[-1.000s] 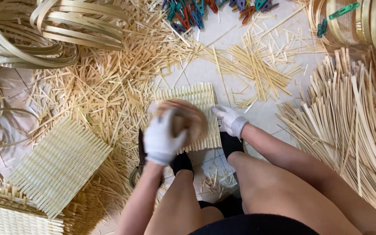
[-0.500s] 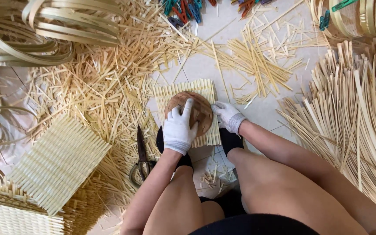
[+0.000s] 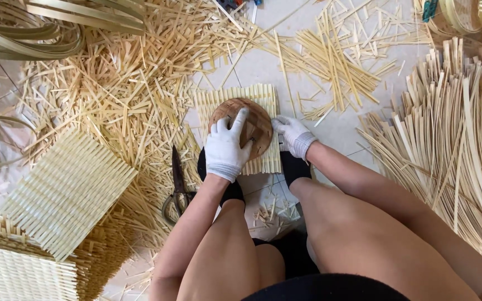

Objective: Trimming and assembling bamboo strips onto circular frames to create baskets.

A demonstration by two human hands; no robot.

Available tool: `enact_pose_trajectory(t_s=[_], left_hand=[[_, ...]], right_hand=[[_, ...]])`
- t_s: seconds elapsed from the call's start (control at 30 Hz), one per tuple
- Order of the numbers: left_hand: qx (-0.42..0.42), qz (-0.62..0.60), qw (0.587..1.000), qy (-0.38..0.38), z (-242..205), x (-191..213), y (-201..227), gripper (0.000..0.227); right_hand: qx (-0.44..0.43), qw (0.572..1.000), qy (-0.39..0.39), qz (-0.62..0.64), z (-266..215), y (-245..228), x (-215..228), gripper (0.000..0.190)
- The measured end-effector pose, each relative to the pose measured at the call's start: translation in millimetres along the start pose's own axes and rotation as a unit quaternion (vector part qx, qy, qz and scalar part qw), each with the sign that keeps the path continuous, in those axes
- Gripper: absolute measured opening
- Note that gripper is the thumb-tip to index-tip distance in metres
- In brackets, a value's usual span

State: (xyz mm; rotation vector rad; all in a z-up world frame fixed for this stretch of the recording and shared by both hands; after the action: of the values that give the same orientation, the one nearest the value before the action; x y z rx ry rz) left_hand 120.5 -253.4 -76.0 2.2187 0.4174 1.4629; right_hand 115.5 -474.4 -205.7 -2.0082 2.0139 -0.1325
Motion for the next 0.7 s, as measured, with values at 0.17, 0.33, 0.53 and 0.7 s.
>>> enact_pose_trajectory(t_s=[0.17, 0.33, 0.53, 0.7], left_hand=[[-0.005, 0.004, 1.000, 0.009, -0.8, 1.6, 2.7, 0.085], [0.002, 0.004, 1.000, 0.000, 1.9, -0.5, 2.4, 0.085], [0.004, -0.002, 1.000, 0.001, 4.2, 0.5, 2.3, 0.086], [0.003, -0.002, 1.000, -0.001, 5.2, 0.9, 2.4, 0.086]], right_hand=[[0.002, 1.000, 0.006, -0.008, -0.7, -2.7, 0.7, 0.061], [-0.010, 1.000, 0.019, -0.013, 0.1, -3.3, 0.7, 0.064], [-0.011, 1.000, 0.011, -0.011, -1.5, -3.6, 0.5, 0.061], [-0.003, 1.000, -0.007, 0.008, -2.2, -3.2, -0.1, 0.057]])
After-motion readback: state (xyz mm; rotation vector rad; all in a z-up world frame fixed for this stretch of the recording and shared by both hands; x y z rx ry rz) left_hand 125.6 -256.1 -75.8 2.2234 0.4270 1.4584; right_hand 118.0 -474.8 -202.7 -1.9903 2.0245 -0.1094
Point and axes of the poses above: each hand's wrist, its own z-axis towards the middle knuckle, its own x-axis out of the back of the hand, y = z × x, the point moved 1 cm from there along z, towards the middle knuckle, and after that the axes turned 4 degrees about -x, right-handed, at the moved point
